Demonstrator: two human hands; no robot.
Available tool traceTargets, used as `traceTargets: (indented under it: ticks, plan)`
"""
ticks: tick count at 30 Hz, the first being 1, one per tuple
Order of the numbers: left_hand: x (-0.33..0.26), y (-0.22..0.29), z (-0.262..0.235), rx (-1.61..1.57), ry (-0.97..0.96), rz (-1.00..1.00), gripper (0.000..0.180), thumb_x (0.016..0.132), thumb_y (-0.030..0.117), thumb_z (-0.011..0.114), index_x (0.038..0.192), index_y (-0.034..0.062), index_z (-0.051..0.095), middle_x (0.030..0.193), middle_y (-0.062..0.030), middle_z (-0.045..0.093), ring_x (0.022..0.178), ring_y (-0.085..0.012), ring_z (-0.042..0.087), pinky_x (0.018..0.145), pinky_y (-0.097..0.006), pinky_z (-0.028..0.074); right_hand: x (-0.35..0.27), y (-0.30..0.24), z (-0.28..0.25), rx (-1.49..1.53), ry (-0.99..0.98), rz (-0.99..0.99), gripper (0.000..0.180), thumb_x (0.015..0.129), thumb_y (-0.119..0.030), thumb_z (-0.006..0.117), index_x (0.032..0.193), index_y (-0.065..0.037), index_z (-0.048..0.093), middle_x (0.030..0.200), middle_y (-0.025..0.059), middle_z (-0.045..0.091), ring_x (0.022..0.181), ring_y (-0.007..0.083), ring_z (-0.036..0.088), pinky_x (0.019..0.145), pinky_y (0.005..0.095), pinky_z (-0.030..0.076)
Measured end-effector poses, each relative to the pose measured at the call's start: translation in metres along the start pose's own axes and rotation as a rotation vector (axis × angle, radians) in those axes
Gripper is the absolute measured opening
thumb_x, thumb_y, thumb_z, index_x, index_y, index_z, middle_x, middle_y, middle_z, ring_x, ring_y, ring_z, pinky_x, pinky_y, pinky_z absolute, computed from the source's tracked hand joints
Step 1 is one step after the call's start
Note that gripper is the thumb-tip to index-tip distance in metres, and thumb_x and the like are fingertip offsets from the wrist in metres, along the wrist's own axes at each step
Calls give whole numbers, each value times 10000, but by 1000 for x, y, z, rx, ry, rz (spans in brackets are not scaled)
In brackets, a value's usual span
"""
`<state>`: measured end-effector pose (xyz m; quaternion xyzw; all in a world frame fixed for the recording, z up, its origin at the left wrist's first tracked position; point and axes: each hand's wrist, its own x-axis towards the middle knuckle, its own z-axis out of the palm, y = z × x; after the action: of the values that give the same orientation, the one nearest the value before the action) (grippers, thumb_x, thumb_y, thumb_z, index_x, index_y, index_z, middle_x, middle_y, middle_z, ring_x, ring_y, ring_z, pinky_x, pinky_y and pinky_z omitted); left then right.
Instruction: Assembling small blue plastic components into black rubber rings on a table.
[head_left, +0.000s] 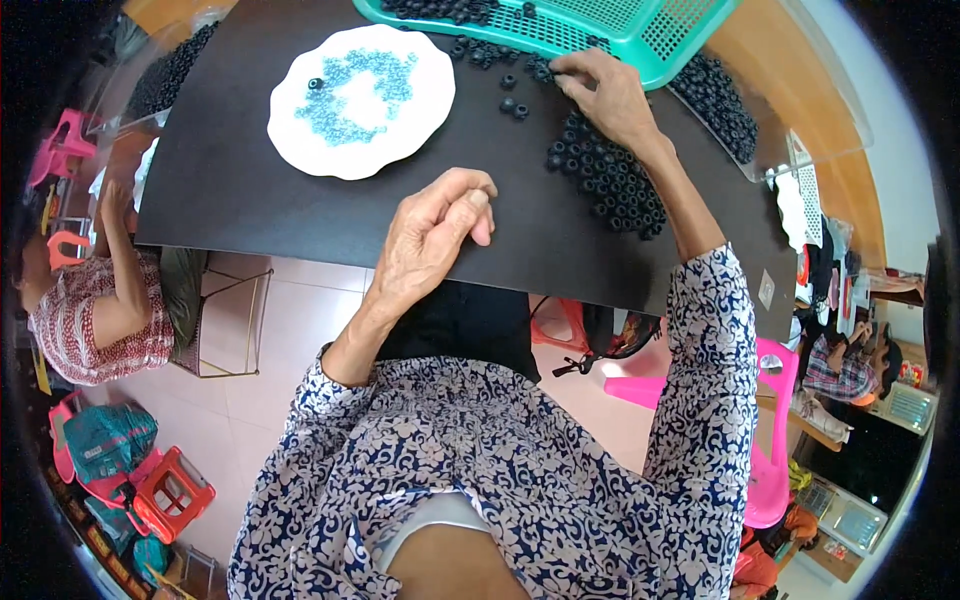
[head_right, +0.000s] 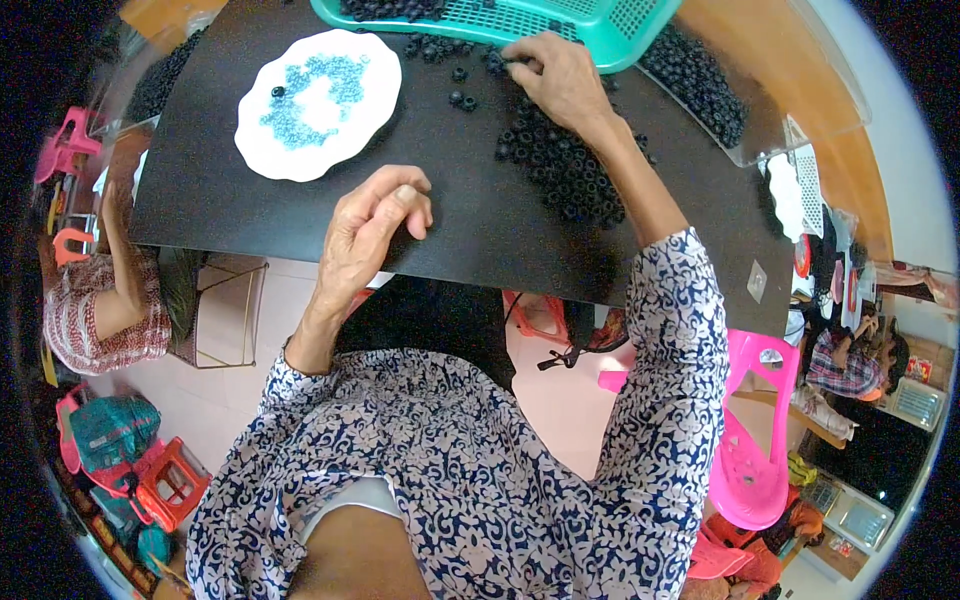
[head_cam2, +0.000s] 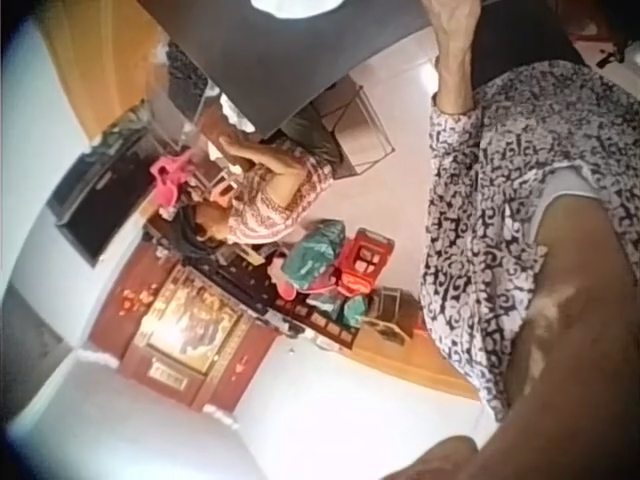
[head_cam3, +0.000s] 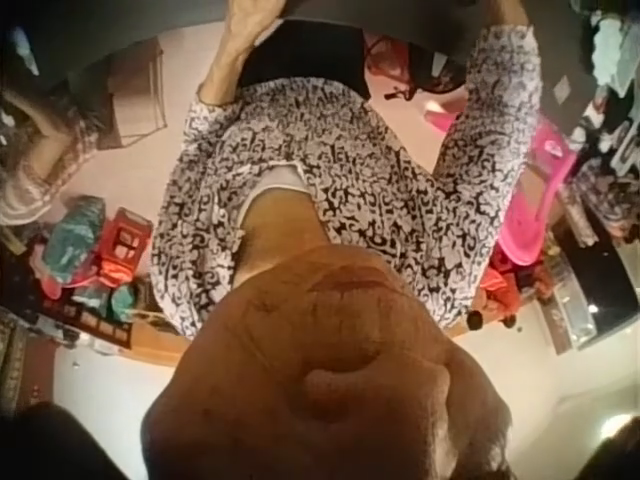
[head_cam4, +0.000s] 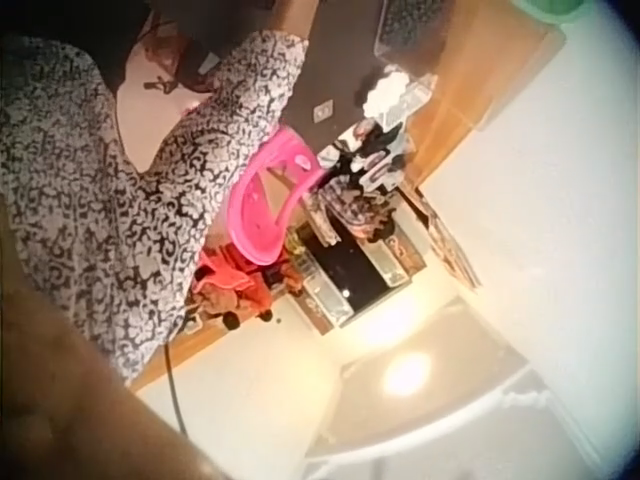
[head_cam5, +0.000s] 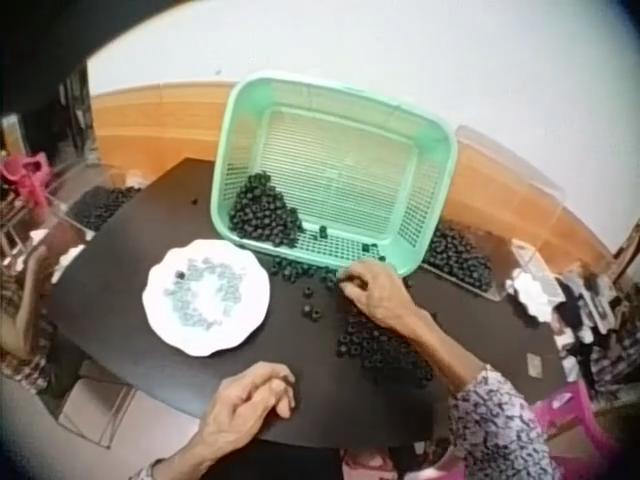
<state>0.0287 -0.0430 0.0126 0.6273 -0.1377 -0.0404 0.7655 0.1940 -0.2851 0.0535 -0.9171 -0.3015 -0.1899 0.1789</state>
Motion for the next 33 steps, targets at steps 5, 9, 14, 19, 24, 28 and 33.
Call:
traceTargets:
  ticks: [5, 9, 14, 19, 24, 28, 33]
  plan:
    - [-4, 1, -3, 3, -26, -30, 223, 978, 157, 467, 1020, -28, 584, 691, -40, 564, 725, -123, 565, 730, -265, 466, -12, -1, -14, 67, -30, 185, 172, 856, -184, 665, 980, -70, 702, 737, 50, 659, 653, 113, 591, 625, 266, 484]
    - [-4, 1, -3, 11, -28, -25, 230, 980, 170, 471, 1018, -26, 585, 691, -40, 567, 723, -120, 567, 727, -261, 465, -23, 20, -27, 81, 38, 321, 192, 893, -179, 639, 1030, -61, 700, 714, -25, 609, 611, 38, 488, 546, 220, 403]
    - [0, -1, -2, 53, -22, 43, 173, 961, 89, 474, 1019, -34, 580, 679, -33, 569, 676, -99, 566, 667, -247, 473, -28, 12, -28, 225, -27, 376, 205, 912, -165, 621, 1049, -27, 687, 752, -57, 594, 614, 8, 438, 524, 208, 347]
    - [-1, -4, -1, 47, -2, 32, 173, 964, 97, 473, 1004, -31, 582, 676, -29, 566, 670, -100, 567, 654, -244, 468, -39, -30, -29, 265, -68, 315, 188, 902, -150, 635, 1031, -27, 691, 768, -69, 592, 675, 6, 472, 590, 179, 386]
    - [-4, -3, -3, 66, -7, 43, 178, 969, 111, 467, 997, -21, 583, 677, -27, 563, 669, -97, 563, 647, -247, 464, -40, -70, -39, 281, -307, 298, 199, 851, -117, 682, 1028, -25, 677, 766, -38, 604, 685, 16, 505, 618, 186, 424]
    - [-5, -1, -3, 80, -9, 58, 179, 968, 112, 465, 996, -21, 580, 680, -27, 562, 668, -97, 560, 646, -248, 463, -38, -78, -25, 80, -256, -52, 273, 766, -85, 709, 1024, -15, 655, 825, 90, 663, 620, 167, 547, 602, 279, 468]
    - [-5, -2, -5, 23, -29, 55, 185, 963, 114, 464, 1004, -29, 575, 710, -35, 577, 678, -96, 559, 660, -241, 463, -39, -92, -22, 94, -267, -48, 273, 720, -65, 706, 987, -32, 657, 830, 97, 658, 598, 177, 523, 585, 295, 465]
